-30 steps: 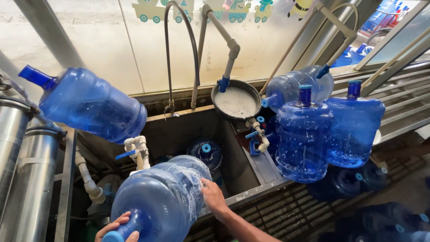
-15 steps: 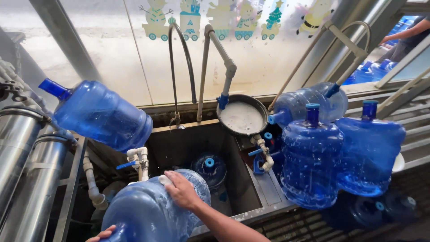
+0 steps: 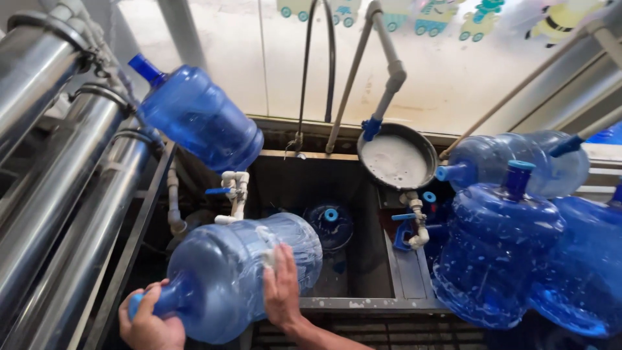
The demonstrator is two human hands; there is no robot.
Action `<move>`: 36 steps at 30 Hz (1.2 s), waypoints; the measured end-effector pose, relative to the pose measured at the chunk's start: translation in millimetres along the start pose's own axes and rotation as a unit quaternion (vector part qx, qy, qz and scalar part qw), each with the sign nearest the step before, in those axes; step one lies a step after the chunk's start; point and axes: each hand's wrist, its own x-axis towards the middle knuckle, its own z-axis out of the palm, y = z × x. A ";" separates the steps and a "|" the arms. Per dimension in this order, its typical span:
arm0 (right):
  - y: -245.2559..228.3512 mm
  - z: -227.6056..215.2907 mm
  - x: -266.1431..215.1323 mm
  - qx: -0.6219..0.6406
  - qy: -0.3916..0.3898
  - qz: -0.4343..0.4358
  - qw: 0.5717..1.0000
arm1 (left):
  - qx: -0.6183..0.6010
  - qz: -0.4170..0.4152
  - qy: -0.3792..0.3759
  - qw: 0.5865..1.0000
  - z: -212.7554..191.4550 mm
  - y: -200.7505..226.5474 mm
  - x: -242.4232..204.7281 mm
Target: The person scrubs the exterior of large blue water jugs with a soapy sponge at a sink station. They rinse the jugs under a tap, then place them on a metal grate floor among other jugs before picking up another one to repeat the process.
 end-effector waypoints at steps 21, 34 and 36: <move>112.6 -12.2 51.6 -0.177 0.054 -0.028 0.982 | -0.323 -0.344 0.022 0.881 -18.0 -25.0 28.8; -102.6 2.5 77.9 -0.015 -0.261 -0.117 0.958 | -0.393 -0.210 -0.195 0.874 -46.5 -23.6 9.3; -57.2 5.7 113.9 -0.086 -0.276 -0.088 0.953 | -0.390 -0.208 -0.217 0.871 -53.8 -10.7 9.5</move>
